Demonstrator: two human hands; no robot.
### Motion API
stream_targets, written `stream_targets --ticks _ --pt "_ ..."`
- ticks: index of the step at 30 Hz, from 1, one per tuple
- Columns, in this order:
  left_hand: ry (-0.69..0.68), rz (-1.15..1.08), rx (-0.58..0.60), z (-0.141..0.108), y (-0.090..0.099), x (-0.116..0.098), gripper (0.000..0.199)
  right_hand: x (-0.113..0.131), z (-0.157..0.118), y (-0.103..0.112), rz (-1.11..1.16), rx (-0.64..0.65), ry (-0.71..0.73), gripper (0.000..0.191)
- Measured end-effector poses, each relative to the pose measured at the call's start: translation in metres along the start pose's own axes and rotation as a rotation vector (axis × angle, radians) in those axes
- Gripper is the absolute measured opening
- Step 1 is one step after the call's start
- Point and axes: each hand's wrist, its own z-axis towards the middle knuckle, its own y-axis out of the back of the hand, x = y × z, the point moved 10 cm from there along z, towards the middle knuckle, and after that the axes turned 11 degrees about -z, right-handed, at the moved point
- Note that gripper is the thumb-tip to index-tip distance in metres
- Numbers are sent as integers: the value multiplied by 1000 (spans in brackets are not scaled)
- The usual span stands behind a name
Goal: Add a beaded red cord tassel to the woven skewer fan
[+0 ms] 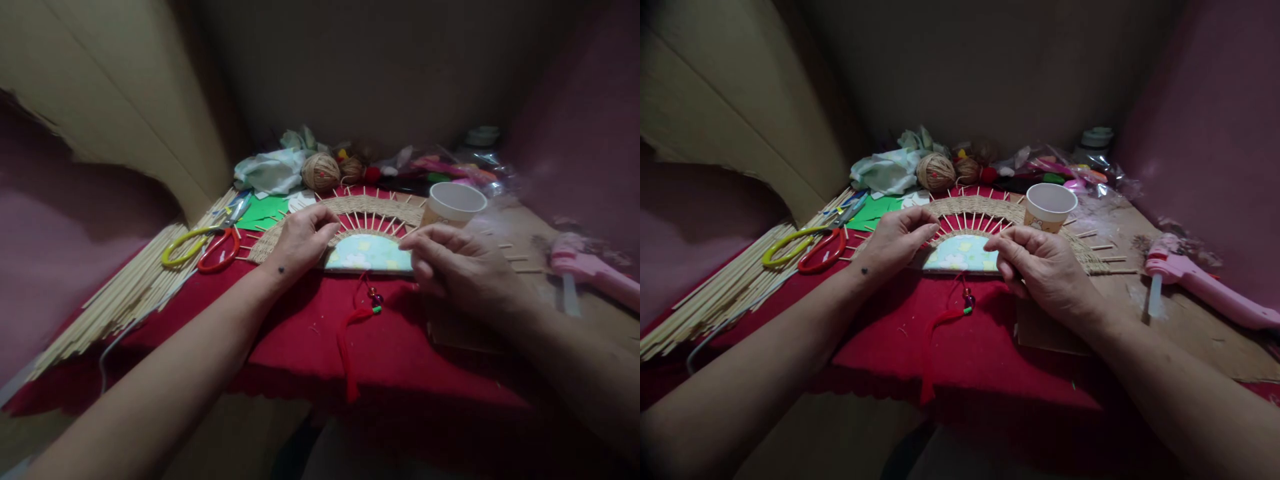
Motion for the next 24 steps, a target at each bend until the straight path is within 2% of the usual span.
stream_targets --ticks 5,10,12,14,17,21,24 --pt "20 25 57 -2 -4 -7 14 2 -2 -2 -4 9 32 22" --pt "23 1 72 -3 -2 -13 26 12 -3 2 -220 -13 76 50" --pt "14 -15 120 -4 -5 -14 27 16 -4 5 -268 -40 103 44" --pt "2 -25 164 -4 -7 -15 26 18 -4 7 -263 -67 137 31" --pt "-11 -17 156 -2 -3 -14 23 18 -3 5 -219 -75 171 15" --pt "-9 -15 185 -3 -6 -11 8 16 -3 -1 -167 -31 154 6" --pt "20 10 260 -6 -16 -9 10 15 -4 -6 -192 -1 111 9"
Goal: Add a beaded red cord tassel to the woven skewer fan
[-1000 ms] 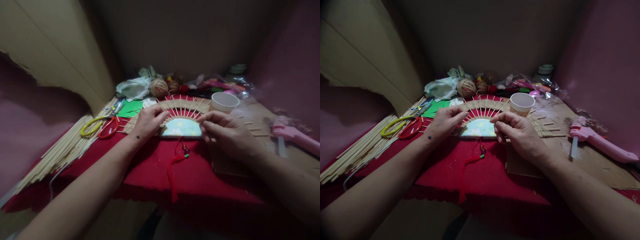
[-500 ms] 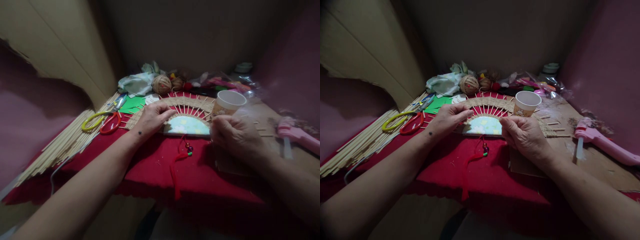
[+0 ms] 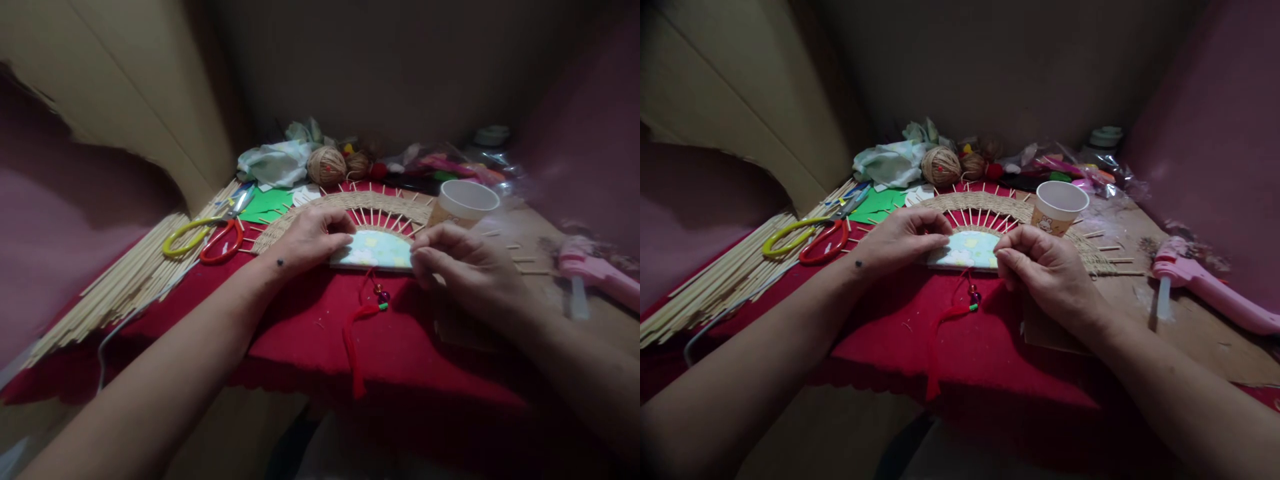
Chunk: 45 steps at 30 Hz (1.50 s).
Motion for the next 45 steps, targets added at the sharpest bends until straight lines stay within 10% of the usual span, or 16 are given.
stream_targets --ticks 7,14,21,45 --pt "-30 -13 205 -4 -22 -9 9 18 -1 2 -348 -51 144 45" --pt "-46 90 318 -6 -33 -11 13 37 -2 -20 -807 -130 481 10" --pt "-74 148 312 -5 -34 -10 13 40 -6 -39 -995 -111 662 18" --pt "-91 91 312 -4 -37 -5 11 35 1 -57 -1174 -110 617 7"
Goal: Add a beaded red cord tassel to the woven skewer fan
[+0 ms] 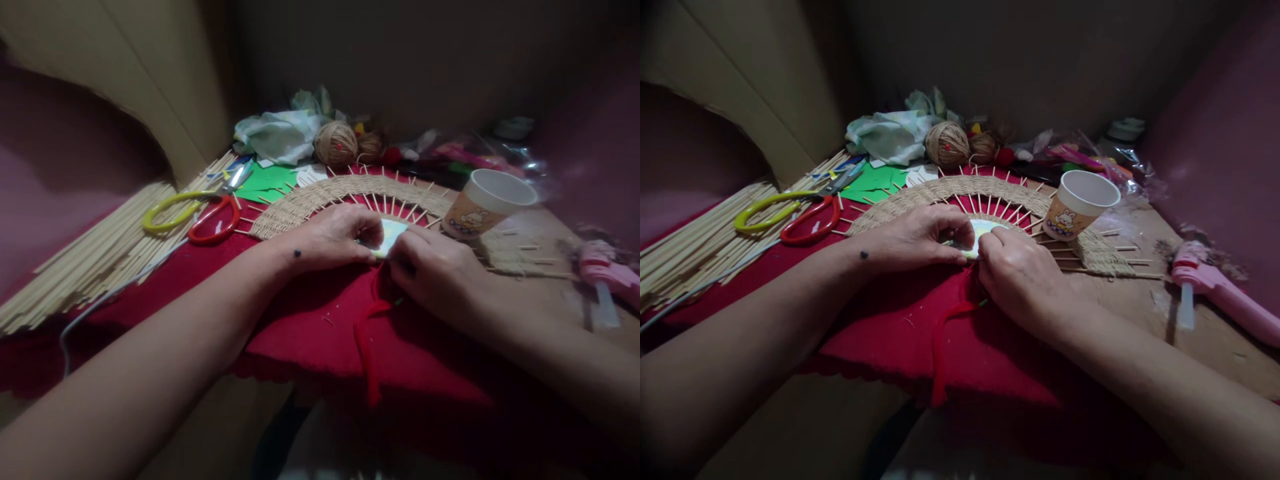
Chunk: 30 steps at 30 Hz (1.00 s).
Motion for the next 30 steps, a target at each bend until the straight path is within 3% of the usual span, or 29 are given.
stream_targets --ticks 9,16,18,24,26,30 --pt "-20 33 15 -1 -1 -2 13 0 -1 7 172 -9 48 15" --pt "5 9 0 0 0 -1 12 -7 1 14 391 81 10 18" --pt "-3 -7 0 0 0 -1 11 -17 -1 16 442 81 -69 16" --pt "14 -3 1 0 1 -2 10 -62 -18 18 647 -25 -493 16" --pt "34 -39 8 0 1 -2 9 -69 -21 22 658 -88 -536 15" --pt "65 -92 18 -2 1 0 8 -71 -23 22 695 -93 -535 13"
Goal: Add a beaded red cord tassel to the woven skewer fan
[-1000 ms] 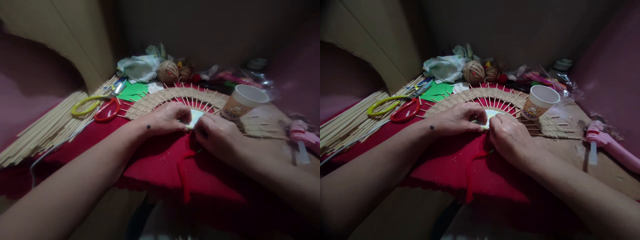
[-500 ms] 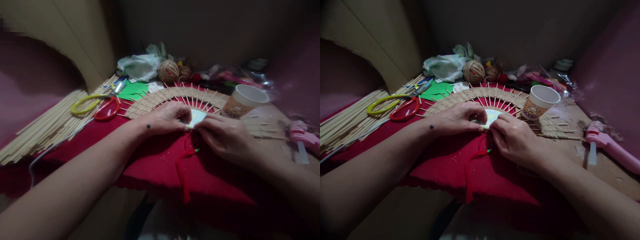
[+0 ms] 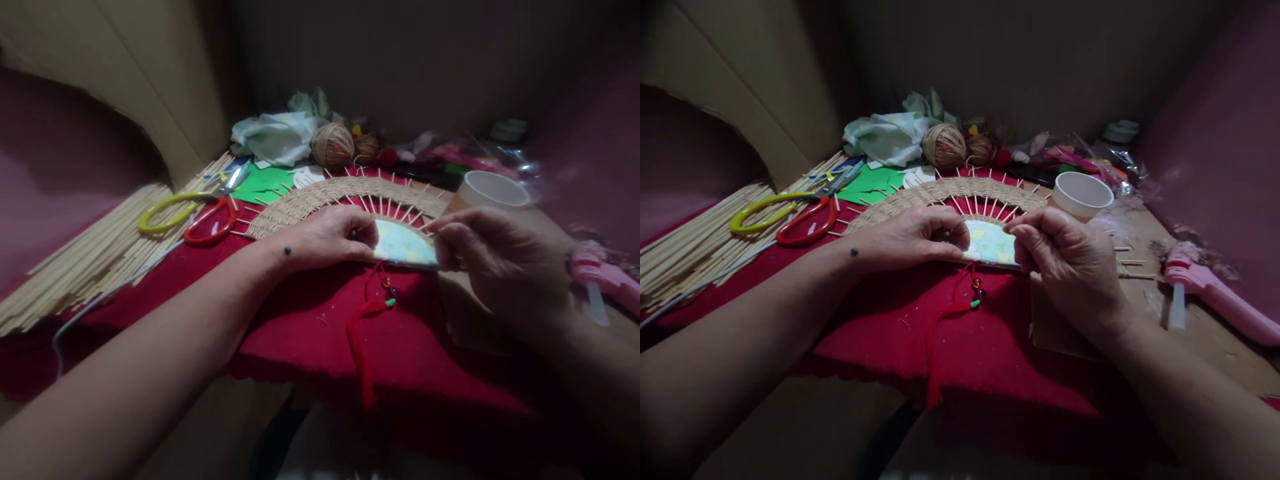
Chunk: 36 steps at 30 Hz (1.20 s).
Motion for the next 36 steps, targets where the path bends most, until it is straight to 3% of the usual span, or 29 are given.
stream_targets --ticks 13,18,22,26,32,36 --pt "-19 -7 -8 0 1 1 13 -8 -3 -12 318 88 -171 12" --pt "1 -13 -25 0 2 2 13 -4 -1 -13 301 136 -179 29" --pt "-21 -28 -187 -4 16 -6 11 -2 0 -16 303 194 -186 37" --pt "-157 -156 -360 -14 28 -32 12 -14 -7 -40 613 350 -355 35" --pt "-227 -560 -283 -13 1 -54 23 -15 -24 -78 1077 589 -542 41" --pt "-314 -495 -380 -17 2 -63 8 -8 -33 -88 1171 672 -567 42"
